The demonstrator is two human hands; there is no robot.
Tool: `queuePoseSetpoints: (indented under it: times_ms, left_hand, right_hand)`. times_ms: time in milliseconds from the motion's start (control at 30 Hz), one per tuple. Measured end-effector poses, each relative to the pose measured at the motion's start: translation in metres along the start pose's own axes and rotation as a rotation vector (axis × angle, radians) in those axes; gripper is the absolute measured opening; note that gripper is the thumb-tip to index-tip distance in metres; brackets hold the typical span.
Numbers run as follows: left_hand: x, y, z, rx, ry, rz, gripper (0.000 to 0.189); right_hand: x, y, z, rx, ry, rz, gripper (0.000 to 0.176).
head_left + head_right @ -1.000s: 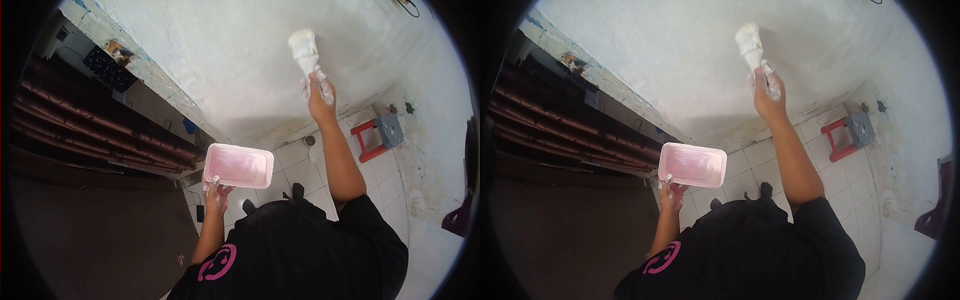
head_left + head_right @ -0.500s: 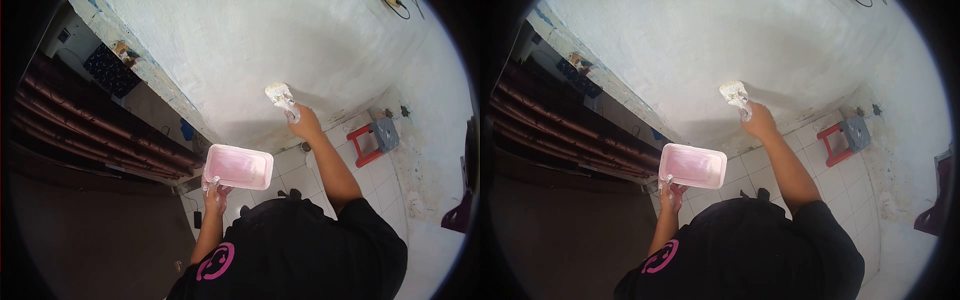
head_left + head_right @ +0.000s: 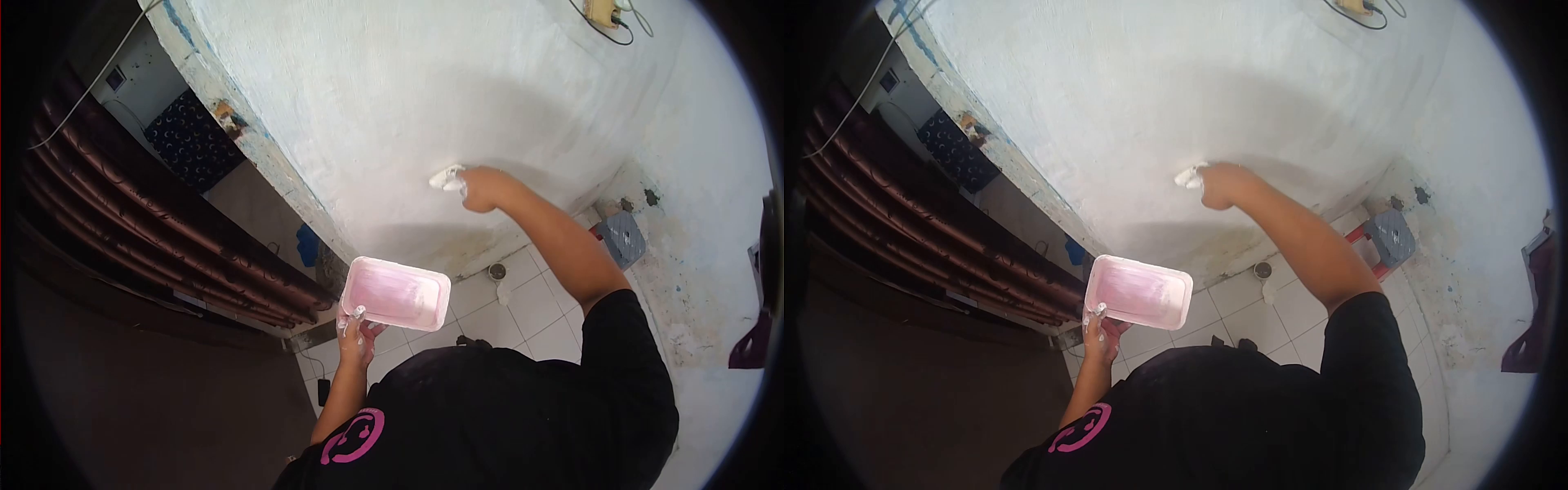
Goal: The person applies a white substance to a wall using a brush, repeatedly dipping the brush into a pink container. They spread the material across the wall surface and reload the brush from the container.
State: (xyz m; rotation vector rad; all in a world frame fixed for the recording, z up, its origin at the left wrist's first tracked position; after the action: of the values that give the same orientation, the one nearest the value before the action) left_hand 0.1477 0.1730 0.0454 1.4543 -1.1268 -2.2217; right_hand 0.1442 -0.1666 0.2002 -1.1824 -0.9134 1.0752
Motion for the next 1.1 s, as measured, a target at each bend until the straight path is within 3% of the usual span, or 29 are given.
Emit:
queuePoseSetpoints:
  times_ms: [167,300,333,400,433,500,733,967,1100]
  left_hand:
    - [-0.004,0.007,-0.001,0.033,0.009,-0.009,0.044]
    - [-0.002,0.007,-0.001,0.024,0.018,0.0,0.044]
    - [-0.001,0.007,0.0,0.027,0.02,0.003,0.044]
    - [0.0,0.004,0.002,-0.011,0.016,0.021,0.044]
    - [0.001,0.003,0.002,-0.01,0.015,0.022,0.044]
    - [0.003,0.002,0.001,-0.004,0.004,0.008,0.044]
    - [0.009,0.002,-0.001,0.011,-0.007,0.003,0.045]
    - [0.007,0.009,-0.006,0.007,-0.017,-0.005,0.045]
    - [0.012,0.002,-0.008,-0.023,-0.021,0.008,0.045]
  right_hand:
    - [-0.021,-0.095,0.0,-0.014,-0.021,0.018,0.044]
    - [-0.022,-0.183,0.042,-0.372,-0.039,0.021,0.039]
    - [-0.02,-0.194,0.052,-0.375,-0.04,0.025,0.039]
    - [-0.024,-0.218,0.073,-0.548,0.066,-0.153,0.037]
    - [-0.025,-0.215,0.07,-0.549,0.067,-0.152,0.037]
    - [-0.027,-0.211,0.067,-0.774,0.086,-0.032,0.035]
    - [-0.015,-0.151,0.044,-0.677,0.19,0.003,0.041]
    - [-0.022,-0.184,0.065,-0.751,0.126,0.024,0.033]
    - [-0.025,-0.187,0.064,-0.704,0.191,-0.028,0.028]
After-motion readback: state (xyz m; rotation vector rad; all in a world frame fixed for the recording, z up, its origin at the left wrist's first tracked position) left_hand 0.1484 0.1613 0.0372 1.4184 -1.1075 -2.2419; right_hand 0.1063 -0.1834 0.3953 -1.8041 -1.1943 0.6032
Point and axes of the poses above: each hand's wrist, its own z-axis away from the middle knuckle, its own y-axis out of the palm, x = y × z, the point moved 7 cm from there along -z, towards the middle knuckle, and after that the axes turned 12 degrees about z, right-handed, at the moved point
